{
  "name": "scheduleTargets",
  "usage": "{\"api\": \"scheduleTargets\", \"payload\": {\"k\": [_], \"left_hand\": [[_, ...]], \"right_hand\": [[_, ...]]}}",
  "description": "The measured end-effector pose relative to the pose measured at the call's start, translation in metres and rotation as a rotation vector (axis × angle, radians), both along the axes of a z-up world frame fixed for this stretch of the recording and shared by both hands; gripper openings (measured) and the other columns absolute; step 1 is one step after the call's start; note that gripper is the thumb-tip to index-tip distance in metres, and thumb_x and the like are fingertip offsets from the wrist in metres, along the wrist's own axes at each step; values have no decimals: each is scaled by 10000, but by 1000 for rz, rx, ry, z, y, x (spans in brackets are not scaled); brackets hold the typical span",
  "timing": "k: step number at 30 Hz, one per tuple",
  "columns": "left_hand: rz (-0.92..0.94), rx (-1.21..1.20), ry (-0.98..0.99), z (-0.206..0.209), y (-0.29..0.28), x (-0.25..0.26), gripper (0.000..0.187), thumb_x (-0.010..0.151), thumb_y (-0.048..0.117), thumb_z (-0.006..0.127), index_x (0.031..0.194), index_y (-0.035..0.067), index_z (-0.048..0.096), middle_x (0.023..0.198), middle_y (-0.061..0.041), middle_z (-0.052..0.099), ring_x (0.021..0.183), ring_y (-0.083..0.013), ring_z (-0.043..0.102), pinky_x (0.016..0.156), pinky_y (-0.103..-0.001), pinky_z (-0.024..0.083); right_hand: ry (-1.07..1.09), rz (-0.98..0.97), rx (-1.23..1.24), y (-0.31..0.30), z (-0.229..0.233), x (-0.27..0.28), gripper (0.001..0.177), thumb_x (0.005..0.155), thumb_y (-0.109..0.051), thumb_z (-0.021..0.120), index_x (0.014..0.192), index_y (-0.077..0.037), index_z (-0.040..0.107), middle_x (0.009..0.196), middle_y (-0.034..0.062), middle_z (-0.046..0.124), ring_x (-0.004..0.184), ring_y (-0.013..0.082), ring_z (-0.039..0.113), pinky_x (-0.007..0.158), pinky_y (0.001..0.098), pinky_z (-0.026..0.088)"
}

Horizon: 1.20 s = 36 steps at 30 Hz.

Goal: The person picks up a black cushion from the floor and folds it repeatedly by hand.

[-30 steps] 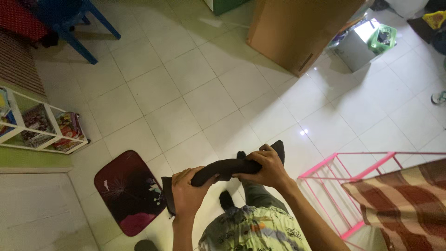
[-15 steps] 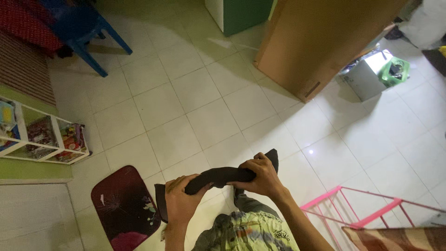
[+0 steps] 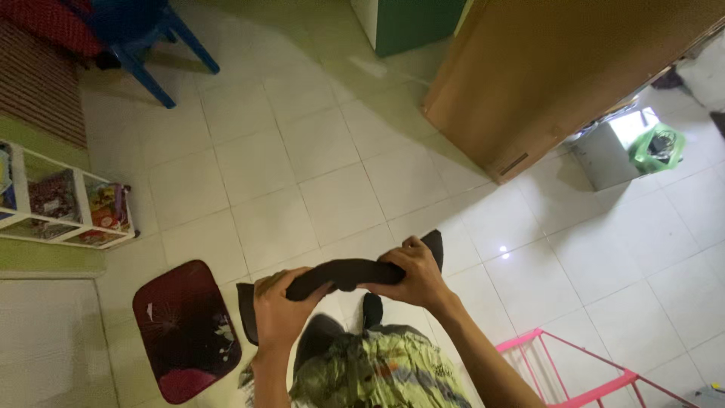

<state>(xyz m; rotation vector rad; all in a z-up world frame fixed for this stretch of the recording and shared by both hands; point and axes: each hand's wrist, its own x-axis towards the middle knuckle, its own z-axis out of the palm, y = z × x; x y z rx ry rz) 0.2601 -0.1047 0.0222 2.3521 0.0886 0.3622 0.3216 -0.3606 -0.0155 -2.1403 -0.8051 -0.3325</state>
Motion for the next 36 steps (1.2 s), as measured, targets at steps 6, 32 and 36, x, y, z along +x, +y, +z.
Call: {"api": "scheduleTargets", "payload": {"k": [6,32,36], "left_hand": [[58,51,142,0,-4,31,398,620,298,949,908,63,806,838,-75,794,774,-224,748,824,-359,528],[-80,-9,215,6,58,256,378,659,309,936,932,80,810,892,-49,800,813,-220,750,856,-362,530],[-20,-46,284,7,77,292,374,636,304,930,927,98,818,873,-36,802,808,-218,739,824,-346,540]], "right_hand": [[42,-2,-19,0,1,28,466,658,-447,974,758,-82,702,611,13,665,501,177,536,698,339,440],[147,-77,-122,52,13,233,464,653,-460,968,778,-87,721,613,11,675,544,176,607,763,348,457],[122,-57,-79,72,19,272,453,667,-446,961,801,-89,716,668,5,703,577,169,621,771,351,450]]}}
